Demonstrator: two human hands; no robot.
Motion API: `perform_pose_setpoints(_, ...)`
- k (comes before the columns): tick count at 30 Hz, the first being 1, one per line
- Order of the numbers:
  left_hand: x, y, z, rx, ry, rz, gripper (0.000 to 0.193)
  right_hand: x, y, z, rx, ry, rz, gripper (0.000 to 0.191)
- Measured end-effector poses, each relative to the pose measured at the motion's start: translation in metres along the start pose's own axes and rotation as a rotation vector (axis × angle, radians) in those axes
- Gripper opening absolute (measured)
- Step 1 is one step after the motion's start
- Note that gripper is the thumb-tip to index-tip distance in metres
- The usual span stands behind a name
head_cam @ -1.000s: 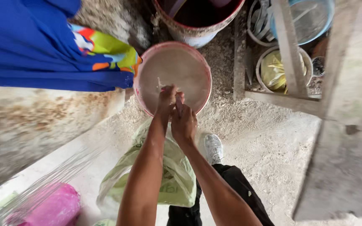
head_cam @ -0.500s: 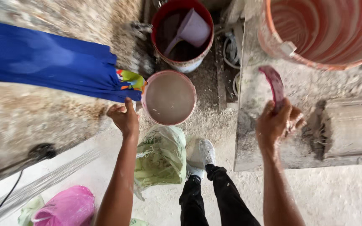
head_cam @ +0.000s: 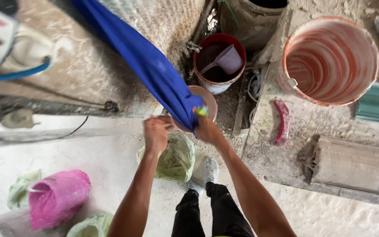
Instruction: The person applies plaster paste onto long rectangular mold boards, spreading it by hand with a curved trowel. They rinse the trowel in a bucket of water, scoop gypsum powder from a sack into a bowl, brush the surface of a green mold board with a brush, and mix plaster in a bowl by hand.
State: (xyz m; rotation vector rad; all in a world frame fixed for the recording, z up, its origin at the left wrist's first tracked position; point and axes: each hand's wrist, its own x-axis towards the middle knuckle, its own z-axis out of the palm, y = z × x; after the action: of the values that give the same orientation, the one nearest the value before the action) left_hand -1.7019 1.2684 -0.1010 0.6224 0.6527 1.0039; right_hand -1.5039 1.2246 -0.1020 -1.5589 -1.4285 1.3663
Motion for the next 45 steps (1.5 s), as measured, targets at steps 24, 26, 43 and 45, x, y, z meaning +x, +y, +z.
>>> perform_pose_setpoints(24, -0.047, 0.016, 0.059, 0.437, 0.002, 0.007, 0.06, -0.135, -0.001, 0.023, 0.537, 0.39, -0.023, 0.049)
perform_pose_setpoints(26, -0.081, 0.025, 0.027, 0.774, 0.142, -0.172, 0.072, -0.178, 0.014, 0.037, 0.279, 0.642, -0.015, 0.037)
perform_pose_setpoints(43, -0.155, 0.025, -0.165, 1.345, 0.458, -0.639, 0.113, -0.146, 0.088, 0.264, 0.094, 0.927, 0.816, 0.038)
perform_pose_setpoints(45, -0.144, 0.013, -0.175, 1.315, 0.458, -0.672, 0.104, -0.13, 0.103, 0.274, 0.076, 1.038, 0.849, 0.036)
